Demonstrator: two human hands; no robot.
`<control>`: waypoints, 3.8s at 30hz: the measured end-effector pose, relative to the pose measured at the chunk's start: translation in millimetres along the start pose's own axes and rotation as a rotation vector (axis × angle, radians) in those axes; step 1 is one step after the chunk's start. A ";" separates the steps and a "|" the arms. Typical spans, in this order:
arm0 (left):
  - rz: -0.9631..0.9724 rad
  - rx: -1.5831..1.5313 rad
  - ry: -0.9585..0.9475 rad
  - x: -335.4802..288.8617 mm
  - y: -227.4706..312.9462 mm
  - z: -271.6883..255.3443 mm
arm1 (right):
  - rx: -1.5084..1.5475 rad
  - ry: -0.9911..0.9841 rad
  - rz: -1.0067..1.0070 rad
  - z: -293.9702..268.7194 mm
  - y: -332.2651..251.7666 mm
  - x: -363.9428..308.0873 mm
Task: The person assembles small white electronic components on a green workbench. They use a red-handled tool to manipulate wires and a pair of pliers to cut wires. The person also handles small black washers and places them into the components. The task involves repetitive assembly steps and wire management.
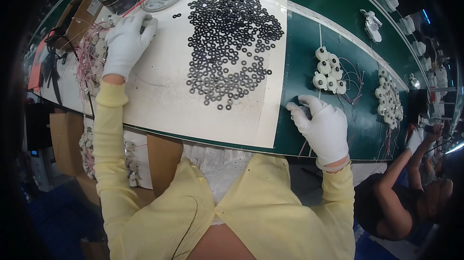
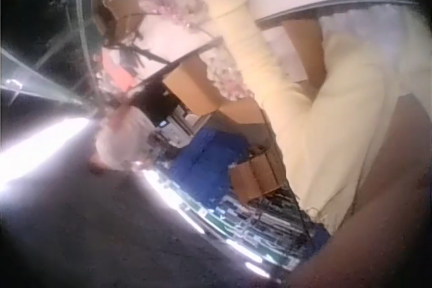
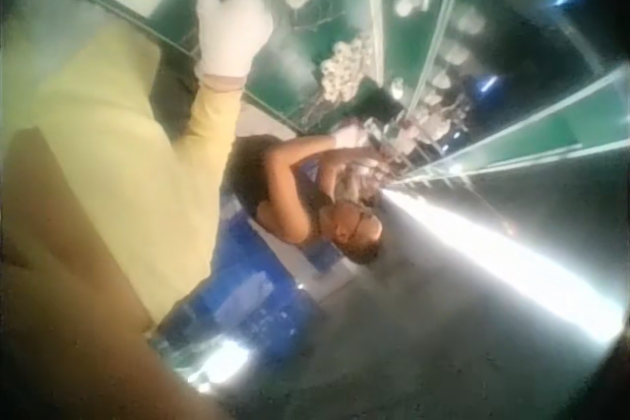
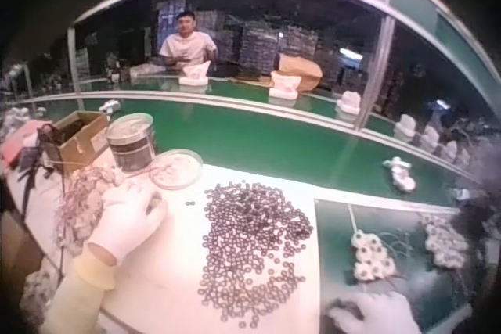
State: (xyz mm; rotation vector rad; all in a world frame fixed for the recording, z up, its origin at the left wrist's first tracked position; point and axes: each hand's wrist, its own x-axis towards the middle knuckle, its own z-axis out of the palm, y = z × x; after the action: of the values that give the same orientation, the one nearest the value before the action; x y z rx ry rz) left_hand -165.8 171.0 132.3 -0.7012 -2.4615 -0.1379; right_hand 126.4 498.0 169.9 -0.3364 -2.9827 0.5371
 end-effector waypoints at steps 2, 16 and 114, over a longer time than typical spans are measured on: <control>0.054 -0.060 0.055 -14.8 13.6 -15.6 | 0.141 -0.083 0.133 -1.8 -3.2 -2.0; 0.190 -0.141 0.213 -23.8 23.3 -23.5 | 0.524 -0.126 0.026 18.0 -10.1 17.5; 0.196 -0.426 0.085 -124.3 85.5 -85.4 | -0.125 0.464 0.339 -15.4 37.7 -24.9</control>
State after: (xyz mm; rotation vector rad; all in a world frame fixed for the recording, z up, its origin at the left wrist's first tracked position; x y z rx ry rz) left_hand 7.5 167.0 130.1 -1.0863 -2.2855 -0.6143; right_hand 160.0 531.9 169.7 -0.8567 -2.5210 0.2489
